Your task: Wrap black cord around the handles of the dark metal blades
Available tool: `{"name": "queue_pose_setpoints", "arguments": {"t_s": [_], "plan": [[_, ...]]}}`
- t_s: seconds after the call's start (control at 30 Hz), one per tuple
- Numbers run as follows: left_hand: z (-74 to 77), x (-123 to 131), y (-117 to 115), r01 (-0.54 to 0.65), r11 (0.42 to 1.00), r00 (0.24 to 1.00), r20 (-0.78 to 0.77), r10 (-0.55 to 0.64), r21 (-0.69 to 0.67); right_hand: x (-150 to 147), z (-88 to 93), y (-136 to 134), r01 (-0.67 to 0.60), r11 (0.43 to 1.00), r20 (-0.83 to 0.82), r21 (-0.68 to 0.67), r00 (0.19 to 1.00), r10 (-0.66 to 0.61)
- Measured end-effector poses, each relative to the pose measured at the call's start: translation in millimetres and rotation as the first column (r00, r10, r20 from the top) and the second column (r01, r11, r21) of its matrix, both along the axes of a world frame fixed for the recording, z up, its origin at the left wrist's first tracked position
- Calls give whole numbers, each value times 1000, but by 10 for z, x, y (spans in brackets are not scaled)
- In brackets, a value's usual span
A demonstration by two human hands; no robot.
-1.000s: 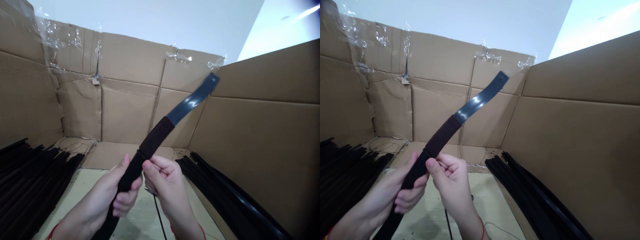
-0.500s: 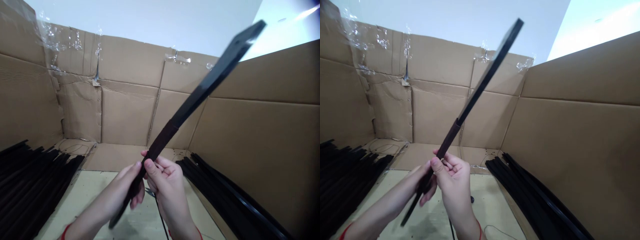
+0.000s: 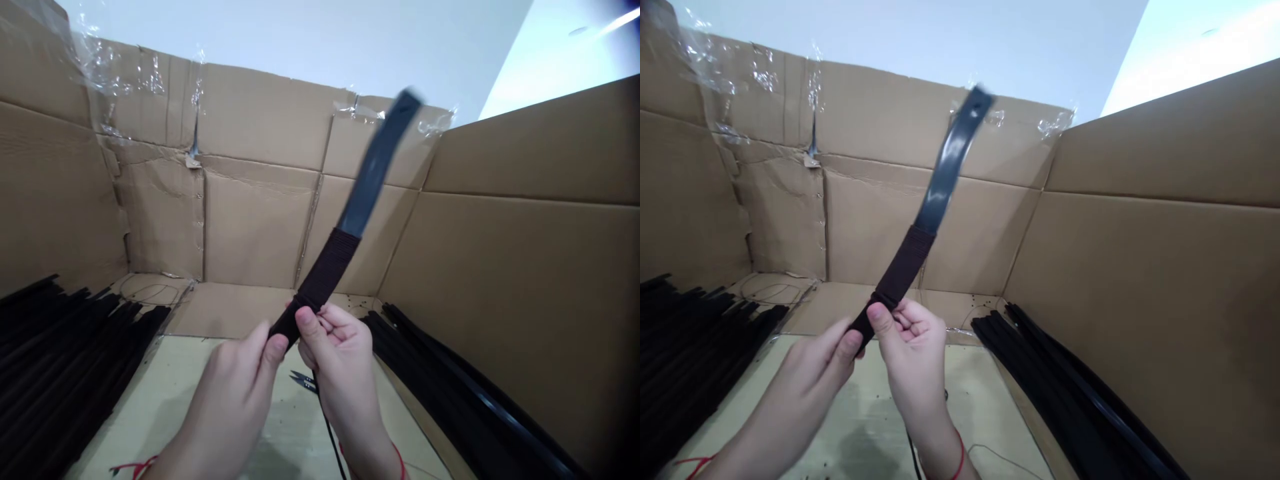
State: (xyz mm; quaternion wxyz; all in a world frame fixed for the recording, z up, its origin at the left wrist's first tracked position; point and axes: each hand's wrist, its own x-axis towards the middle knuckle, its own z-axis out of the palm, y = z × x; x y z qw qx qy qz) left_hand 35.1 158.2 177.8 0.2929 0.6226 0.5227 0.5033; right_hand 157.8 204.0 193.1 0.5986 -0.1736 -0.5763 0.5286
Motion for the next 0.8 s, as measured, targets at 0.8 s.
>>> {"name": "queue_pose_setpoints", "arguments": {"t_s": [0.8], "plan": [[-97,103,108,449,875,795,527,-301,-178,-19,-11,8,-88,996,67,26,994,86]]}}
